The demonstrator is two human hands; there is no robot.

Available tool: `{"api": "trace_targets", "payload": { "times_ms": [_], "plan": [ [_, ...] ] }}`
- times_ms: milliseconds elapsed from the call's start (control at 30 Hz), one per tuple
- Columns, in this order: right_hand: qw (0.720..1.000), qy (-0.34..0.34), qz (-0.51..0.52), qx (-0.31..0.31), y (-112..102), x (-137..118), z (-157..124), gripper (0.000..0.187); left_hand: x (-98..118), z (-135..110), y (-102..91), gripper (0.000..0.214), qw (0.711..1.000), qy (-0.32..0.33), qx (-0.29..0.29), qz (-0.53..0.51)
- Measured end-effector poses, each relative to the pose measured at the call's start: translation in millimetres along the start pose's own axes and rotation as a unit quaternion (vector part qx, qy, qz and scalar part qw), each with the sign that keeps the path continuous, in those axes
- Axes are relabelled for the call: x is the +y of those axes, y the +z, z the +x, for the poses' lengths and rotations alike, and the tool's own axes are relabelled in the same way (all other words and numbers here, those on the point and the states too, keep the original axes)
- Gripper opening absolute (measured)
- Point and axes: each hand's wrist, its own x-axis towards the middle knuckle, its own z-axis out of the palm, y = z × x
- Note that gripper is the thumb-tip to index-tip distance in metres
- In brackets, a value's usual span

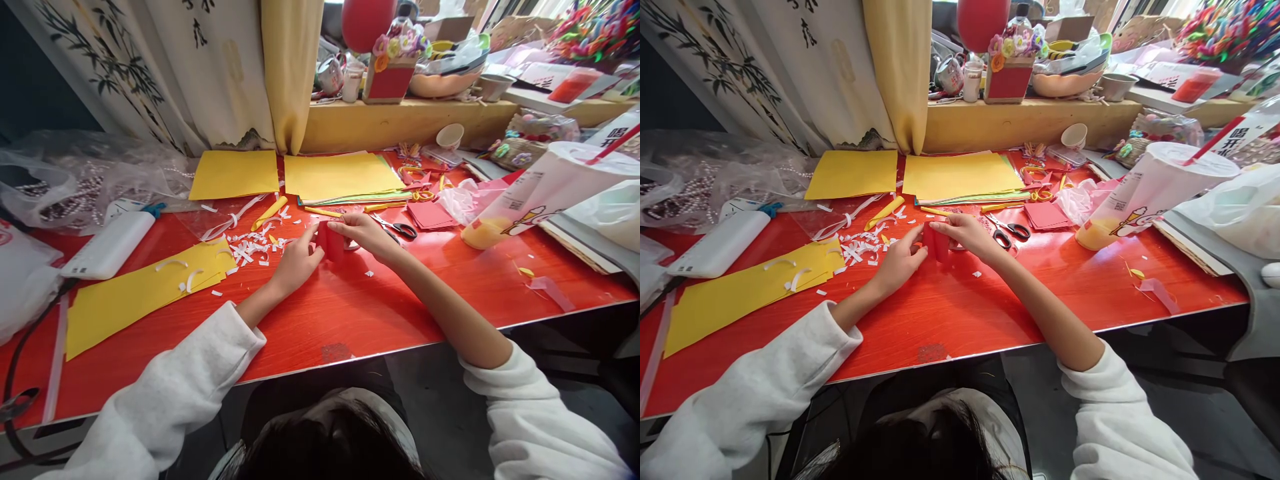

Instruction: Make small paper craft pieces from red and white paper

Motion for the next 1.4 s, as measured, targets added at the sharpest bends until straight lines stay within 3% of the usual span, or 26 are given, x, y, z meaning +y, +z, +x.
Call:
{"api": "trace_targets", "payload": {
  "times_ms": [200,400,700,900,1067,1400],
  "plan": [
    [1.000,0.016,-0.012,0.025,-8,-1,1,0.030,-8,2,0.1,0.033,0.992,-0.014,0.062,-0.105],
    [0.998,0.067,0.004,-0.011,-8,-6,-2,0.029,-12,2,-1.7,0.036,0.989,-0.021,0.090,-0.112],
    [0.994,0.061,0.084,-0.026,-9,-3,-2,0.040,0,-2,-8.0,0.033,0.993,0.047,0.059,-0.093],
    [0.990,0.049,0.121,-0.062,-8,-1,-1,0.039,1,-1,-8.0,0.026,0.989,0.045,0.061,-0.130],
    [0.995,0.040,0.081,-0.039,-6,-3,-2,0.043,-2,1,-5.8,0.030,0.986,0.005,0.047,-0.161],
    [0.999,0.033,0.004,-0.005,1,-11,-8,0.036,-4,1,-4.7,0.024,0.987,0.029,0.042,-0.156]
  ]
}}
